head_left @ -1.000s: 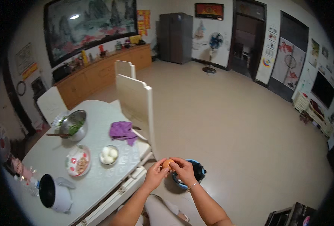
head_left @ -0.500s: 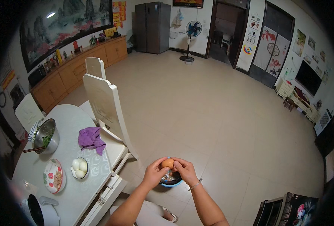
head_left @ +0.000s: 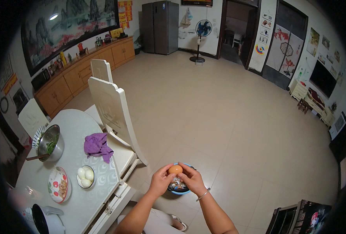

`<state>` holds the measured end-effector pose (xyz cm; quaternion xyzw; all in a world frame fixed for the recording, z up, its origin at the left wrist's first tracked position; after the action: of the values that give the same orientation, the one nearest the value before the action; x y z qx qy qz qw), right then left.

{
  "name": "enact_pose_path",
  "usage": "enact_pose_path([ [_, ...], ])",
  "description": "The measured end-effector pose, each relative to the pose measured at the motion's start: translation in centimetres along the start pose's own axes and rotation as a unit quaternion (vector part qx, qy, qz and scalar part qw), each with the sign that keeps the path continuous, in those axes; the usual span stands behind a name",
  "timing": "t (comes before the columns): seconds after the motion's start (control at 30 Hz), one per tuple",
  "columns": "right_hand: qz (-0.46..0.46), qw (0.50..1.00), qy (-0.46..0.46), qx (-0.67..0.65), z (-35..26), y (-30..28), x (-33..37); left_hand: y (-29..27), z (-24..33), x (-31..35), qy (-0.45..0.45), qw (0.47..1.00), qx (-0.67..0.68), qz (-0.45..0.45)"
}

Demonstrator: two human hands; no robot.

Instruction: The person peels shells off boiled eggs by hand, dropping the shells into a blue bucket and putting the peeled eggs into a bowl on the table.

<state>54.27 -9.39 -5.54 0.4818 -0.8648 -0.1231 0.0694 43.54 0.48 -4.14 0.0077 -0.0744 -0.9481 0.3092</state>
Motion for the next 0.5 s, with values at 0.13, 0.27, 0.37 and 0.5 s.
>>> enact_pose_path([
  [0.13, 0.014, 0.999, -0.019, 0.045, -0.5, 0.2, 0.0, 0.0, -0.1, 0.1, 0.033, 0.999, -0.036, 0.009],
  [0.27, 0.016, 0.999, -0.011, 0.048, -0.1, -0.1, 0.1, 0.3, 0.0, 0.2, 0.037, 0.999, -0.030, 0.007],
  [0.37, 0.027, 0.999, -0.019, 0.040, -0.2, 0.0, 0.2, 0.4, 0.0, 0.1, 0.023, 1.000, -0.002, -0.001],
  [0.5, 0.033, 0.999, -0.020, 0.015, -0.7, 0.1, 0.4, 0.4, 1.5, 0.4, 0.125, 0.973, -0.191, 0.010],
])
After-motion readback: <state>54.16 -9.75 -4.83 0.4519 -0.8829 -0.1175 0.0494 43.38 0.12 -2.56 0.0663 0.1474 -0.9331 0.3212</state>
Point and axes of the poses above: each hand's wrist, its own x-axis away from the middle knuckle, its own y-axis out of the palm, z = x × y, the point moved 4 cm from there along -x, towards the middle knuckle, and after that the axes turned 1 degree about y, right-handed, at the moved point
